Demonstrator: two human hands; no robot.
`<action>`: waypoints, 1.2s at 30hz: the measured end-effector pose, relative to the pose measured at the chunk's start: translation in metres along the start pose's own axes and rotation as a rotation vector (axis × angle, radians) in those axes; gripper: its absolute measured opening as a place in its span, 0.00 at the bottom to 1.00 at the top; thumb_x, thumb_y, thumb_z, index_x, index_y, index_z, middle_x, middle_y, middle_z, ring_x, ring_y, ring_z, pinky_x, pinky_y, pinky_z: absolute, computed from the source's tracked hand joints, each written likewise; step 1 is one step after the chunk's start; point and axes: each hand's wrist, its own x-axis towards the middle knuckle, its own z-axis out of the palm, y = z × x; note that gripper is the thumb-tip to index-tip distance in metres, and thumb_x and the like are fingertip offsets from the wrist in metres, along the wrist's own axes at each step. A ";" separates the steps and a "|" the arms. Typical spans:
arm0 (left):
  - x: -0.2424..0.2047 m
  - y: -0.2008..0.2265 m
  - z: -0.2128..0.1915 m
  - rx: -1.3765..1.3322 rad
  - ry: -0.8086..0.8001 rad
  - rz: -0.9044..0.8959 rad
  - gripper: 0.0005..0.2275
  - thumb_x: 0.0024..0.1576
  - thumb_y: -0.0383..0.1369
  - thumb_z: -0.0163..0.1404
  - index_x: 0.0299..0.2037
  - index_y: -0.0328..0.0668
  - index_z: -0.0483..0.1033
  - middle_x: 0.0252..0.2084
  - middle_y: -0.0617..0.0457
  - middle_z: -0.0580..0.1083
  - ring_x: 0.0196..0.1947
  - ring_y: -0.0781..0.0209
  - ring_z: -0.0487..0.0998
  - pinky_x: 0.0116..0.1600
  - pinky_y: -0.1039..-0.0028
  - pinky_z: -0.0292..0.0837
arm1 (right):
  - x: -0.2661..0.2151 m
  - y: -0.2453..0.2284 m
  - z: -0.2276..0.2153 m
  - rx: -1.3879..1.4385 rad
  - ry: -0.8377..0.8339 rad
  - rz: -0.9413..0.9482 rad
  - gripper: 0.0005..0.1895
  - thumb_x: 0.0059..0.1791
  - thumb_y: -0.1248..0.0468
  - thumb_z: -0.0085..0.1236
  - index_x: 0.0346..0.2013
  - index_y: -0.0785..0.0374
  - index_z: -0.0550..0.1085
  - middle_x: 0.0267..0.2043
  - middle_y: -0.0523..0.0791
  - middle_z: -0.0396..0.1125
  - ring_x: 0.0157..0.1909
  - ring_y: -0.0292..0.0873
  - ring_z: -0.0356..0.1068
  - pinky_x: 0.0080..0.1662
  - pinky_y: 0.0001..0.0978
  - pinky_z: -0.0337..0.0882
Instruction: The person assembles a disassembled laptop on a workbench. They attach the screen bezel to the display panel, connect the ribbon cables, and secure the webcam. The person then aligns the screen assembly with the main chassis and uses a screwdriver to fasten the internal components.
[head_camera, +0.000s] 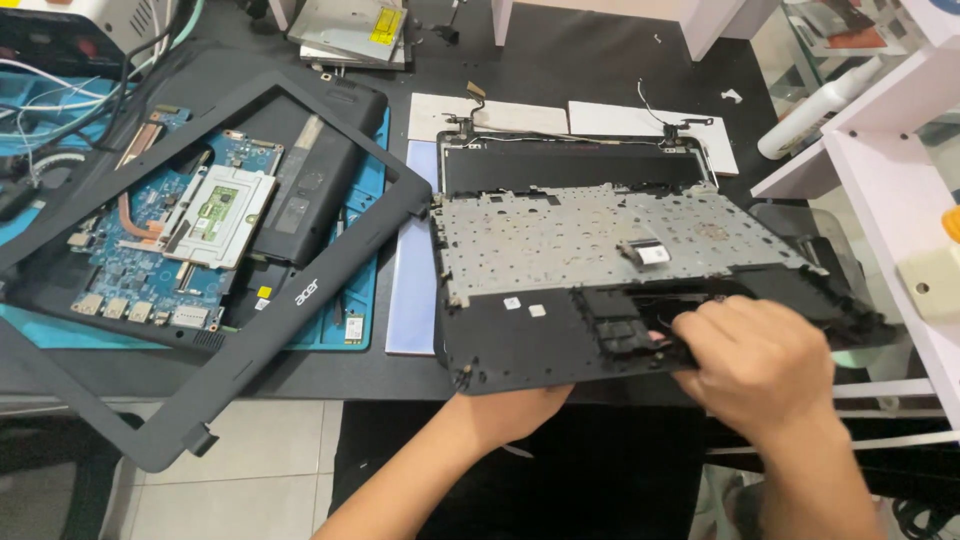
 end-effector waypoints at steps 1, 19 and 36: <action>-0.003 -0.004 0.001 -0.157 -0.004 -0.070 0.08 0.59 0.31 0.50 0.47 0.44 0.79 0.44 0.47 0.78 0.44 0.46 0.78 0.48 0.57 0.73 | 0.003 0.004 -0.004 -0.033 0.016 -0.001 0.12 0.28 0.64 0.67 0.21 0.59 0.72 0.20 0.44 0.61 0.26 0.49 0.66 0.31 0.43 0.65; -0.017 -0.044 -0.091 -1.929 0.470 -0.911 0.24 0.59 0.31 0.42 0.65 0.24 0.63 0.61 0.36 0.72 0.59 0.45 0.74 0.66 0.56 0.69 | 0.026 0.015 0.032 0.104 0.393 -0.429 0.14 0.45 0.59 0.65 0.24 0.66 0.73 0.20 0.45 0.61 0.23 0.49 0.65 0.28 0.39 0.64; -0.031 -0.039 -0.150 -1.653 0.911 -0.912 0.25 0.52 0.28 0.39 0.61 0.25 0.66 0.56 0.38 0.73 0.56 0.42 0.76 0.66 0.53 0.69 | 0.011 -0.006 0.103 0.229 1.112 -0.249 0.31 0.47 0.50 0.68 0.52 0.59 0.59 0.53 0.54 0.60 0.55 0.52 0.62 0.54 0.42 0.68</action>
